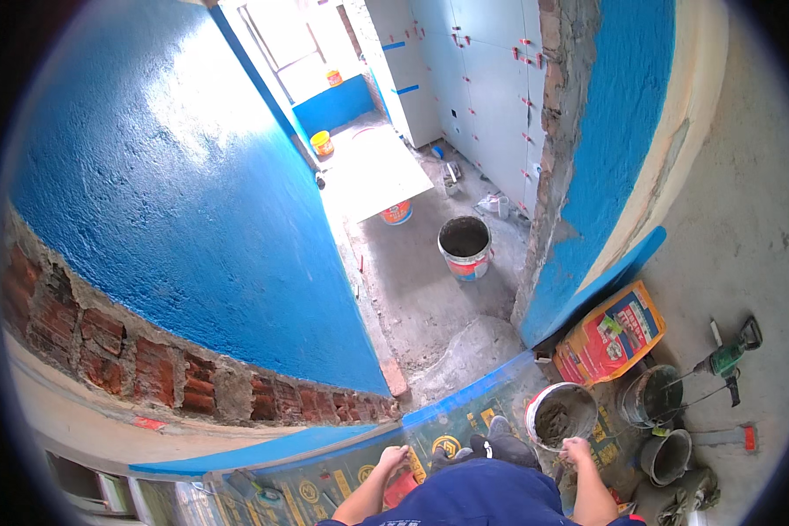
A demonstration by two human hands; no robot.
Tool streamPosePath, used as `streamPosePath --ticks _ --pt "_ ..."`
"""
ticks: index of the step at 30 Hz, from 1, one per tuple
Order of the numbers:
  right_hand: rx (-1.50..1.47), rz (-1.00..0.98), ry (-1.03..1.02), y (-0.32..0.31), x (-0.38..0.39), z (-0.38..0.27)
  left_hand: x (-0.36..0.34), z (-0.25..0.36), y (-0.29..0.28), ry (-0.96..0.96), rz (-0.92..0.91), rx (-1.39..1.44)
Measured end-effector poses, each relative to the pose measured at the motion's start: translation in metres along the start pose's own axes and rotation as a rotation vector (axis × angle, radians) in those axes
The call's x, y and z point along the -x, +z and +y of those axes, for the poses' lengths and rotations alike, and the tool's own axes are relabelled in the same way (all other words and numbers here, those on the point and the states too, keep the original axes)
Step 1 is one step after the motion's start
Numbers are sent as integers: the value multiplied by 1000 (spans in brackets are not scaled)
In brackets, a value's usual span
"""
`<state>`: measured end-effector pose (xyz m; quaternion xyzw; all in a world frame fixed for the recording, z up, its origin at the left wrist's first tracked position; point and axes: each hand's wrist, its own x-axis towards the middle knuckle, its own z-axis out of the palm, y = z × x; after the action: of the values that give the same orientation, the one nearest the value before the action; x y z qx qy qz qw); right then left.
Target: The person mixes cement in a bucket using a power mixer and then applies mortar to the back of a large tile using a trowel.
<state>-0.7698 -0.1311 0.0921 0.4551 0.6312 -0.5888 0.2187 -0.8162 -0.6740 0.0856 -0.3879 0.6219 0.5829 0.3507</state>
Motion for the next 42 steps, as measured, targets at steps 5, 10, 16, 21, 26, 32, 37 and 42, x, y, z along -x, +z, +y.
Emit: streamPosePath --ticks 5,10,16,21,26,32,37,42 --pt "-37 123 -114 -30 7 -47 6 48 32 194 -17 3" --pt "56 178 -116 -37 40 -31 -2 19 52 176 -119 -40" --pt "-121 13 56 -37 73 87 -19 -55 26 243 -194 -1048" --pt "242 16 191 -15 156 117 -15 -76 28 275 -82 -1003" --pt "497 62 261 -44 121 148 -32 -3 79 357 -190 -1025" --pt "293 294 46 -125 94 139 3 75 168 258 -307 -239" --pt "373 279 -16 -223 46 130 -23 5 104 598 -144 -914" --pt "310 629 142 -315 -50 166 78 -67 133 -72 -219 -538"
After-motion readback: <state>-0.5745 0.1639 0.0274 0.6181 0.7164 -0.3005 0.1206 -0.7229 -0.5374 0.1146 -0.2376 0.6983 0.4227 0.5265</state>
